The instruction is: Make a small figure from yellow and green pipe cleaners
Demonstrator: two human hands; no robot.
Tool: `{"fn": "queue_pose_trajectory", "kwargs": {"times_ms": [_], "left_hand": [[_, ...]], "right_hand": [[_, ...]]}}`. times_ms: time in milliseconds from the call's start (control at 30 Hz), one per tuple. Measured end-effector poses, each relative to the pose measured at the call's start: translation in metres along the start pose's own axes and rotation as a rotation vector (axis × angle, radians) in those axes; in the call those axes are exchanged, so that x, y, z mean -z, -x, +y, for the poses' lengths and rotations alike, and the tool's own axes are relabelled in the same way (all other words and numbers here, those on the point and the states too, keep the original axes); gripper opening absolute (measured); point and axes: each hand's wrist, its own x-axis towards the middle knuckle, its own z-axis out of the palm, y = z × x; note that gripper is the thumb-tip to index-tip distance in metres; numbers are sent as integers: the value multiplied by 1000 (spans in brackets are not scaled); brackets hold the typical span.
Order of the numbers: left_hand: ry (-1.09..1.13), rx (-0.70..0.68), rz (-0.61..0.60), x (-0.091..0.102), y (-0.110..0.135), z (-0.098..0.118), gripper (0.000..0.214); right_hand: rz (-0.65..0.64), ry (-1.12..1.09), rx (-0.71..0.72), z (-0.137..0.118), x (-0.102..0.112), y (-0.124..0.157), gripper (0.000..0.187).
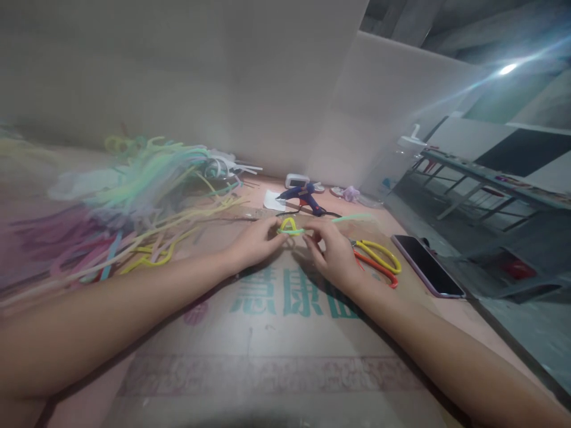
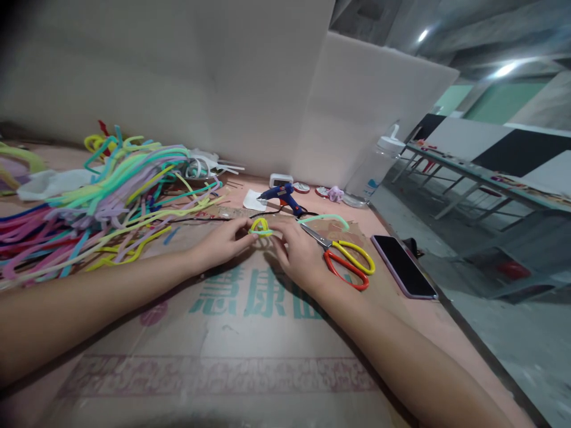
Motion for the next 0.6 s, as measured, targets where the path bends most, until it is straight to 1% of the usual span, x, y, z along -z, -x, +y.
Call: {"fn": "queue_pose_trajectory", "kwargs": {"times_ms": [67,133,300,467,600], "left_hand": [[-18,12,2,0,0,0,27],[-32,24,4,0,0,1,26],[-22,18,0,0,0,0,29],[36,-21,-41,0,1,0,27],[108,-27,-70,1,0,-1,27]], "right_hand": [[-6,-32,-131,8,-2,2,14],[-16,-65,-212,15,-3,3,12],[-65,-193,-278,22,-8,1,11],[-142,-316,-464,24,-10,-1,13],[-198,-431,-558,24,-11,-2,16]]}}
